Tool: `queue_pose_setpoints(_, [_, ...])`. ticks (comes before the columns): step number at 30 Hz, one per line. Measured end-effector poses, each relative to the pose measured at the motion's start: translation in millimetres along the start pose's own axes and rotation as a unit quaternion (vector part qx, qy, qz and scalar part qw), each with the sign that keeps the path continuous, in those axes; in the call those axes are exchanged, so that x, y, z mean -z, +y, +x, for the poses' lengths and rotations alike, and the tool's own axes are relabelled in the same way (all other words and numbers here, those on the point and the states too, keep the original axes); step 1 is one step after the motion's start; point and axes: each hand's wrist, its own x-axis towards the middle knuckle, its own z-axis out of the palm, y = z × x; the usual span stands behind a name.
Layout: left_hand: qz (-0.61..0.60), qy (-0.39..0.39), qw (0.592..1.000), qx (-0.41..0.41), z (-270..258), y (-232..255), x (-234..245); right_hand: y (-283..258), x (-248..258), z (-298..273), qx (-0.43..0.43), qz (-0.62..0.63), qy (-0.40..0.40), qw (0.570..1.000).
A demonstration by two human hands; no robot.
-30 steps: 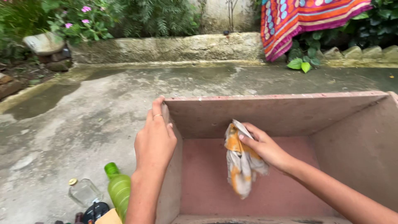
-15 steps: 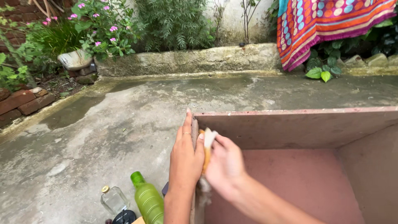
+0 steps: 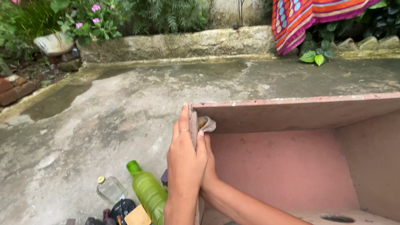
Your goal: The person cleans the interior of a wooden box using a cloth, reaching inside to wipe the corners and surfaces.
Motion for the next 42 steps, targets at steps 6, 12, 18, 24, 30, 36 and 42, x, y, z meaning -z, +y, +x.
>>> queue_pose_setpoints(6, [0.003, -0.015, 0.999, 0.044, -13, 7, 10, 36, 33, 64, -0.008, -0.155, 0.072, 0.985])
queue_pose_setpoints(12, [0.008, 0.018, 0.999, -0.027, -16, -2, 7, 50, 47, 94, 0.001, 0.035, 0.205, 0.978])
queue_pose_setpoints(18, [-0.007, 0.049, 0.995, -0.082, -14, -12, 3, 2, 13, 46, -0.132, 0.035, 0.166, 0.977])
queue_pose_setpoints(24, [-0.043, 0.043, 0.995, -0.077, -12, -17, -2, -37, -23, -33, 0.002, 0.047, 0.033, 0.998])
queue_pose_setpoints(30, [-0.258, -0.062, 0.963, -0.047, -5, -35, -12, -31, -18, -14, 0.006, -0.031, 0.089, 0.996])
queue_pose_setpoints(36, [-0.292, -0.081, 0.953, 0.006, -6, -40, -12, 22, 21, 67, -0.062, -0.113, 0.241, 0.962])
queue_pose_setpoints(42, [-0.263, -0.083, 0.961, -0.035, -8, -40, -8, 61, 62, 114, 0.0, -0.2, 0.325, 0.924])
